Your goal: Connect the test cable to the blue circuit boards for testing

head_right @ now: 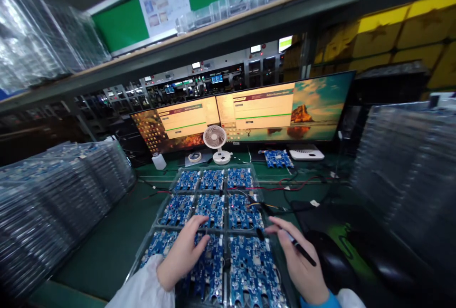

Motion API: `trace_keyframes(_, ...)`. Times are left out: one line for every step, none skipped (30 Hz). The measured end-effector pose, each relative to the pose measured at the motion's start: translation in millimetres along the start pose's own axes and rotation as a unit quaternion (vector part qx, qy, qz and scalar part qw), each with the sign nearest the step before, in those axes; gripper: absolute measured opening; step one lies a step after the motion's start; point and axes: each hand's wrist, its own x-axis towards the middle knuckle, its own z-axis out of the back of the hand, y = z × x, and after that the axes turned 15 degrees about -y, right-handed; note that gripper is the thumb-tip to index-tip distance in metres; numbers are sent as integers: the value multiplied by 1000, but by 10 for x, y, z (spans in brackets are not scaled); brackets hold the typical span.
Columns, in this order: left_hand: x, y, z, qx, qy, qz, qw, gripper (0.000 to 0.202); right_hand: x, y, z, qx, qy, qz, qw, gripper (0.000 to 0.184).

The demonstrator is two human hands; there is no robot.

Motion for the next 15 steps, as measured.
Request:
trace_keyframes(-69, -5, 22, -2, 4, 0, 1000, 41, -43, 136, -62, 14, 47, -8, 999, 28)
trace_keyframes(-110, -19, 32, 0, 14, -9, 1000, 43, -95, 267, -133, 30, 99, -7, 995, 28)
trace_keyframes(-123, -43, 31, 9, 29, -27, 999, 46, -152, 386, -208, 45, 142, 8, 989, 28)
trace_keyframes(-111, -74, 23, 24, 51, -51, 997, 48, -210, 486, -282, 55, 176, 35, 982, 27)
trace_keyframes(-77, -106, 9, 46, 79, -82, 992, 47, -264, 563, -351, 61, 204, 64, 975, 26)
trace_keyframes(-30, -137, -10, 71, 110, -114, 985, 42, -309, 617, -411, 64, 216, 88, 970, 25)
trace_keyframes(22, -163, -31, 98, 143, -145, 974, 33, -341, 651, -462, 64, 213, 101, 970, 25)
trace_keyframes(72, -180, -53, 123, 167, -171, 963, 25, -358, 671, -503, 64, 200, 100, 973, 24)
trace_keyframes(114, -188, -74, 144, 184, -192, 953, 19, -360, 682, -536, 64, 182, 84, 978, 23)
trace_keyframes(144, -187, -90, 158, 193, -205, 946, 16, -348, 693, -564, 65, 166, 62, 982, 23)
trace_keyframes(160, -180, -100, 165, 195, -212, 943, 15, -324, 710, -587, 67, 159, 41, 984, 24)
trace_keyframes(164, -166, -102, 163, 193, -212, 944, 15, -292, 738, -608, 69, 161, 25, 984, 25)
trace_keyframes(159, -148, -95, 151, 193, -208, 947, 15, -255, 778, -628, 70, 171, 19, 983, 27)
trace_keyframes(149, -127, -77, 133, 193, -202, 951, 15, -217, 829, -648, 70, 184, 21, 980, 29)
trace_keyframes(140, -105, -51, 109, 194, -194, 955, 16, -178, 888, -669, 70, 197, 28, 977, 30)
